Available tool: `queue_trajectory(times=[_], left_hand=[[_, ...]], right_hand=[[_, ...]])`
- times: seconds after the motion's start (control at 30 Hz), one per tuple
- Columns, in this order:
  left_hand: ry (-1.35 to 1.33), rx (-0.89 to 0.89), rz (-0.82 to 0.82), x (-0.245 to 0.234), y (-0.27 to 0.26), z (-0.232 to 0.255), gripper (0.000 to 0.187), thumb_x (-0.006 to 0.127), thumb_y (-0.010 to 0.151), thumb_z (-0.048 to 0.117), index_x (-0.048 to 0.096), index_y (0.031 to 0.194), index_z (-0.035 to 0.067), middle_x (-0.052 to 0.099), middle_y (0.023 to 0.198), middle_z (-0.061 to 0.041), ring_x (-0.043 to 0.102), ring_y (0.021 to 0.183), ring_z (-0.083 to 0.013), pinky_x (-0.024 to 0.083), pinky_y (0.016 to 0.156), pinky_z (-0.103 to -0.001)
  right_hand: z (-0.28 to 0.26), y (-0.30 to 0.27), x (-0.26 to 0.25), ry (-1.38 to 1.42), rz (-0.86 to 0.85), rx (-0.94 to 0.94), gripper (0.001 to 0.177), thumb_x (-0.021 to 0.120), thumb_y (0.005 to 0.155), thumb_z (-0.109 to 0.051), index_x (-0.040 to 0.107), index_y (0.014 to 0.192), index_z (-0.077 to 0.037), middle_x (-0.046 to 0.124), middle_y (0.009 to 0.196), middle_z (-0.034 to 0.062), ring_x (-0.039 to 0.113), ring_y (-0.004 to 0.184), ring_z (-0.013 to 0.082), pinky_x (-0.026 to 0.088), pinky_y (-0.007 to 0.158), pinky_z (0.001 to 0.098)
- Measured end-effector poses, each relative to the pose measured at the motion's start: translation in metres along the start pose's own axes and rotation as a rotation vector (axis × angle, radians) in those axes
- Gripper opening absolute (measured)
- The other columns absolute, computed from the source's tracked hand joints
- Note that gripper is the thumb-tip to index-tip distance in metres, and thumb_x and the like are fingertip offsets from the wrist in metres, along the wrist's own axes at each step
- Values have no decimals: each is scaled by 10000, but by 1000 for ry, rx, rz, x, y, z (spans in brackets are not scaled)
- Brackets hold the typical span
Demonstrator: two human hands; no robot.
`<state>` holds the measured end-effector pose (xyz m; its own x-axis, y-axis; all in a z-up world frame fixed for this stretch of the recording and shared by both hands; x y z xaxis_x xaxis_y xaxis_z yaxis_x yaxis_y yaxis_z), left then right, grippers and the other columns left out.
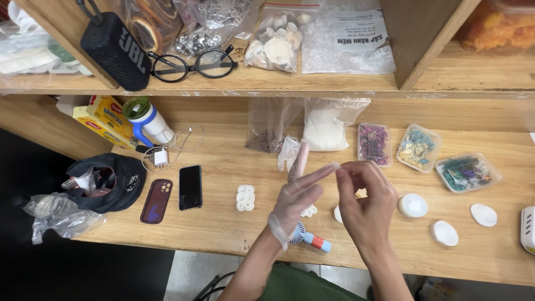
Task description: Prepare a silicone mold and refine a wax piece using a heat gun and sculpting tool.
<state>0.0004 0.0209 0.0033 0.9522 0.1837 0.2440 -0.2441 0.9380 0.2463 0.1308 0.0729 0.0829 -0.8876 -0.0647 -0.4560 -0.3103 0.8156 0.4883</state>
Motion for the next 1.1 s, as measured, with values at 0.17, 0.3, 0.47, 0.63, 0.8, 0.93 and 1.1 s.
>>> queue_trajectory(times=[0.17, 0.3, 0.47, 0.63, 0.8, 0.93, 1.1], left_hand=[[-143, -124, 155, -2, 9, 3, 611, 605, 930, 495, 574, 1452, 180, 29, 1785, -55, 61, 1634, -223, 107, 1262, -456], [143, -362, 332, -17, 35, -11, 892, 638, 873, 450, 210, 1635, 268, -26, 1722, -38, -50, 1579, -222, 51, 1262, -448], [798, -400, 356, -29, 40, -14, 884, 604, 894, 538, 219, 1631, 238, 31, 1724, -86, 32, 1582, -287, 48, 1272, -485], [1098, -597, 179, -22, 40, -26, 894, 525, 909, 655, 168, 1604, 221, 21, 1699, -81, -6, 1562, -290, -19, 1242, -546], [1526, -502, 60, -29, 30, -81, 772, 355, 1034, 640, 235, 1631, 165, 126, 1705, -179, 125, 1549, -377, 102, 1219, -652], [1441, -555, 4, -29, 30, -82, 795, 322, 989, 705, 216, 1608, 218, 83, 1701, -132, 113, 1548, -342, 94, 1223, -662], [1228, -668, -2, -14, 26, -28, 1079, 543, 796, 784, 117, 1632, 252, 23, 1673, -159, 80, 1515, -397, 66, 1176, -667]], right_hand=[[11, -15, 10, 101, -29, 32, 107, 698, 898, -69, 657, 986, -23, 693, 862, 38, 655, 679, 119, 517, 538, 286], [3, -40, 36, -61, -328, -122, 367, 835, 778, -279, 644, 964, -27, 696, 901, 53, 671, 709, 204, 524, 622, 355], [-19, -32, 40, -266, -313, -232, 298, 757, 846, -290, 673, 979, -37, 678, 914, 89, 660, 787, 277, 501, 677, 393], [-25, -34, 50, -328, -320, -466, 240, 706, 795, -205, 699, 956, -28, 663, 924, 148, 636, 826, 321, 477, 717, 422], [8, -41, 77, -316, -381, -269, 118, 655, 887, -142, 671, 856, -29, 672, 873, 133, 645, 829, 327, 503, 760, 450], [20, -44, 85, -228, -445, -151, 164, 618, 936, -154, 630, 850, -15, 667, 834, 163, 636, 801, 353, 498, 729, 471], [18, -52, 90, -322, -713, 131, 205, 521, 1018, -212, 558, 917, -37, 645, 828, 164, 641, 711, 356, 509, 693, 473]])
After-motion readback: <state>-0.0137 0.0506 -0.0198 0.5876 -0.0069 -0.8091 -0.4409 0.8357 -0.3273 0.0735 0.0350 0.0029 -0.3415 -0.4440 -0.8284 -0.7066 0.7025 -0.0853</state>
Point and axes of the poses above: each hand's wrist, its own y-axis towards the middle knuckle, its own x-axis out of the palm, z = x × y, the point moved 2 cm from there along y, towards the middle knuckle
